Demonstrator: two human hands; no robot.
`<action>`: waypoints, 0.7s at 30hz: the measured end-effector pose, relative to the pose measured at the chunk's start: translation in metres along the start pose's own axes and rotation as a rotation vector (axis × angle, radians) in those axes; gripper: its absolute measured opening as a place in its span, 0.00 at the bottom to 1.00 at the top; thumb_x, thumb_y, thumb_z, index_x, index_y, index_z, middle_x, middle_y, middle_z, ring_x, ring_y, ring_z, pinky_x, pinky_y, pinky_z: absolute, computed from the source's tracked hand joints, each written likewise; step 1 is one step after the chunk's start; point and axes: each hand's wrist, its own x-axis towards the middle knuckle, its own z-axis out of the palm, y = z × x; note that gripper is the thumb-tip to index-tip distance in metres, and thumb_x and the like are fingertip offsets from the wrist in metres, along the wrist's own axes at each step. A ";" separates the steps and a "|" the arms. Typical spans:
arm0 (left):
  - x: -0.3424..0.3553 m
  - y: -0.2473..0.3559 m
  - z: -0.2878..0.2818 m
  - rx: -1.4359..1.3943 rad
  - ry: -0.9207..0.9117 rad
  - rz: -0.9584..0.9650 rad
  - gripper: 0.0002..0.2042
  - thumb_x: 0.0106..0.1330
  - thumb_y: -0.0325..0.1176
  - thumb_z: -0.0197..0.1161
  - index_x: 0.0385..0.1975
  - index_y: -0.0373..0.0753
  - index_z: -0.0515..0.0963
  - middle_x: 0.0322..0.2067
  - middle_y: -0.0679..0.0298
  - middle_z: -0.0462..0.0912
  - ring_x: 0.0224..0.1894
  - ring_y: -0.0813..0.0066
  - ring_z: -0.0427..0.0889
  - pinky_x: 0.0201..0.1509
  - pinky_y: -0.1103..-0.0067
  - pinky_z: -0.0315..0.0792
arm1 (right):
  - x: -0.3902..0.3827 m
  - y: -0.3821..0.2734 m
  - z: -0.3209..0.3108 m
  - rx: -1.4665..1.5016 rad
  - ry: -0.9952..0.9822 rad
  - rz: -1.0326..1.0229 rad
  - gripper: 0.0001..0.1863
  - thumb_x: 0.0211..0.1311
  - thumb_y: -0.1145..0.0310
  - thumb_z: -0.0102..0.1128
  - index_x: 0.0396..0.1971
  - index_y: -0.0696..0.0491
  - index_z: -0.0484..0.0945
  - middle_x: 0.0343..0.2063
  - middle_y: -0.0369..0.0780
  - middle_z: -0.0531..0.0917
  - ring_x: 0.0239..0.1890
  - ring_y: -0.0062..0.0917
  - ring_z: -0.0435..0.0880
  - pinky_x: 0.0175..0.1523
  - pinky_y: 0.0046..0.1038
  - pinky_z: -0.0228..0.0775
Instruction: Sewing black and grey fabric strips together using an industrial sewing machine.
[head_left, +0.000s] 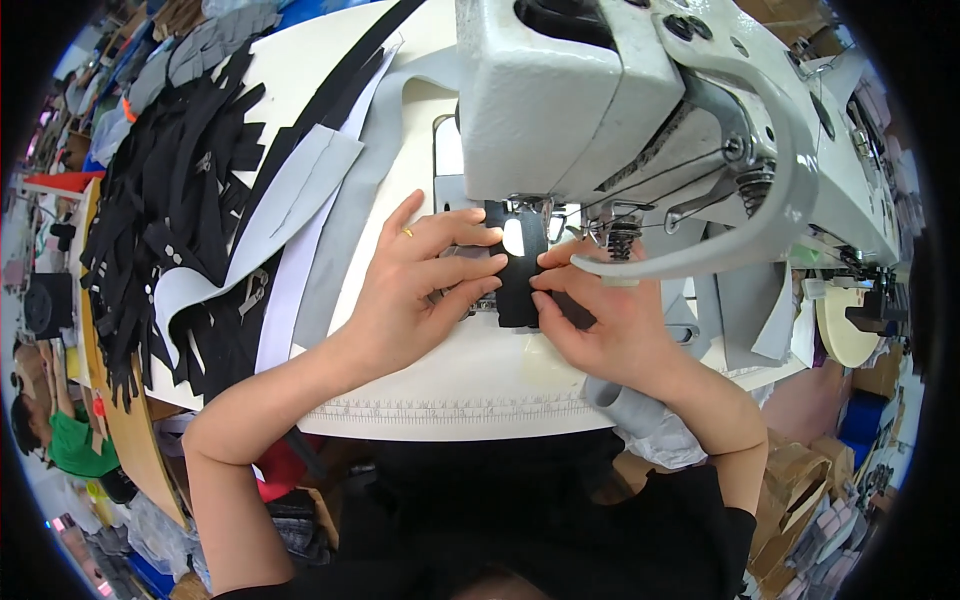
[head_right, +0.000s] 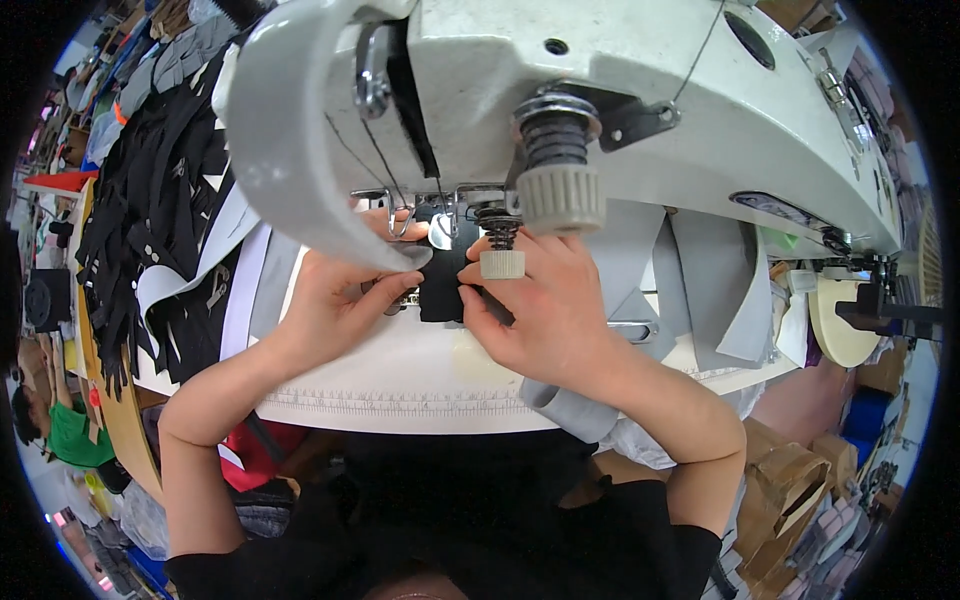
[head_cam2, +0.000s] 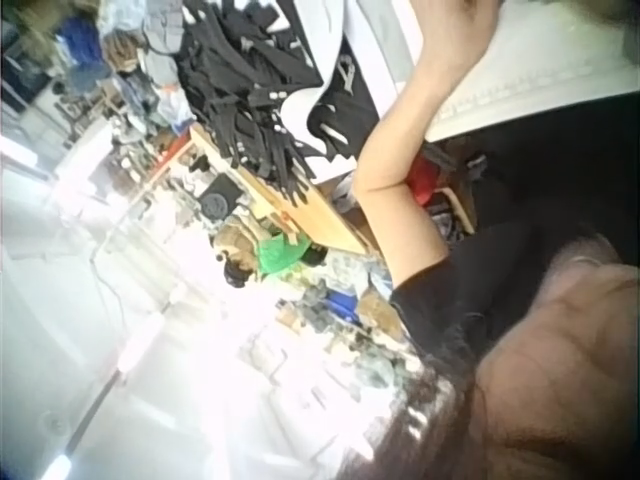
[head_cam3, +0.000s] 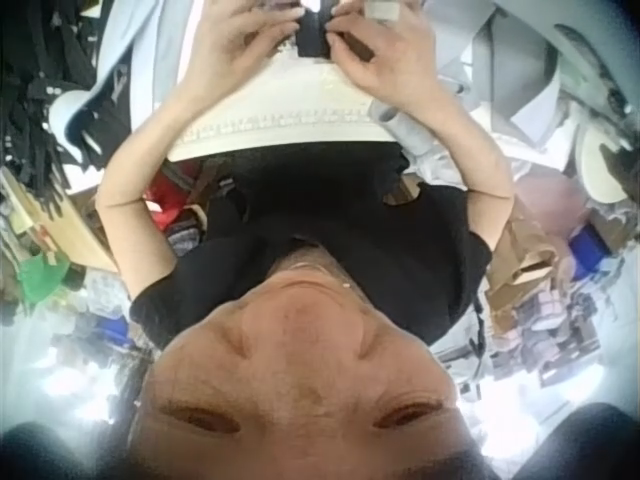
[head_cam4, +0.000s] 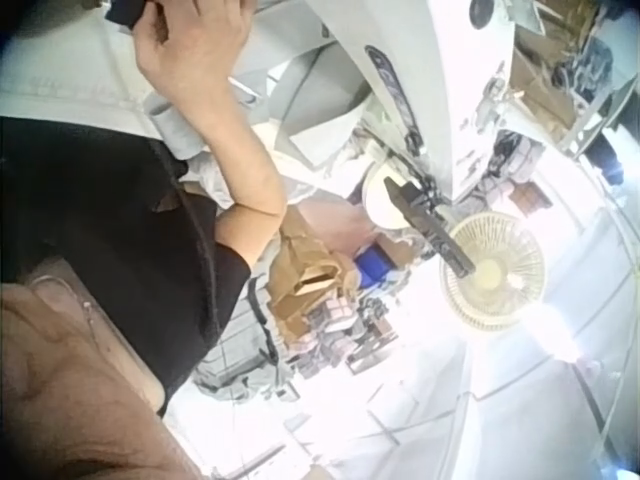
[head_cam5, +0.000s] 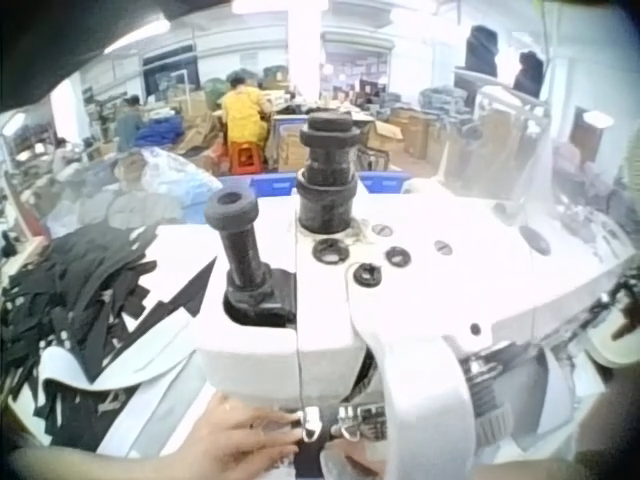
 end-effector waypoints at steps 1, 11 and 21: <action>0.001 0.002 0.000 0.032 0.012 0.017 0.09 0.62 0.28 0.73 0.41 0.44 0.90 0.48 0.67 0.87 0.63 0.68 0.80 0.79 0.50 0.48 | 0.000 0.000 0.000 -0.005 0.004 -0.019 0.08 0.49 0.71 0.72 0.32 0.50 0.85 0.38 0.36 0.85 0.35 0.34 0.83 0.37 0.36 0.68; 0.007 0.001 0.004 0.098 0.079 0.021 0.03 0.63 0.27 0.72 0.34 0.41 0.88 0.44 0.66 0.89 0.60 0.68 0.83 0.77 0.49 0.52 | 0.001 0.005 0.006 -0.148 0.067 -0.071 0.15 0.53 0.67 0.74 0.43 0.47 0.86 0.37 0.33 0.84 0.36 0.31 0.82 0.37 0.36 0.65; 0.070 -0.048 -0.014 0.177 0.233 -0.107 0.12 0.60 0.37 0.73 0.38 0.38 0.85 0.46 0.58 0.79 0.54 0.57 0.75 0.60 0.66 0.64 | -0.005 -0.011 0.001 -0.289 0.021 -0.217 0.24 0.53 0.49 0.74 0.44 0.49 0.85 0.40 0.35 0.83 0.43 0.30 0.80 0.56 0.44 0.70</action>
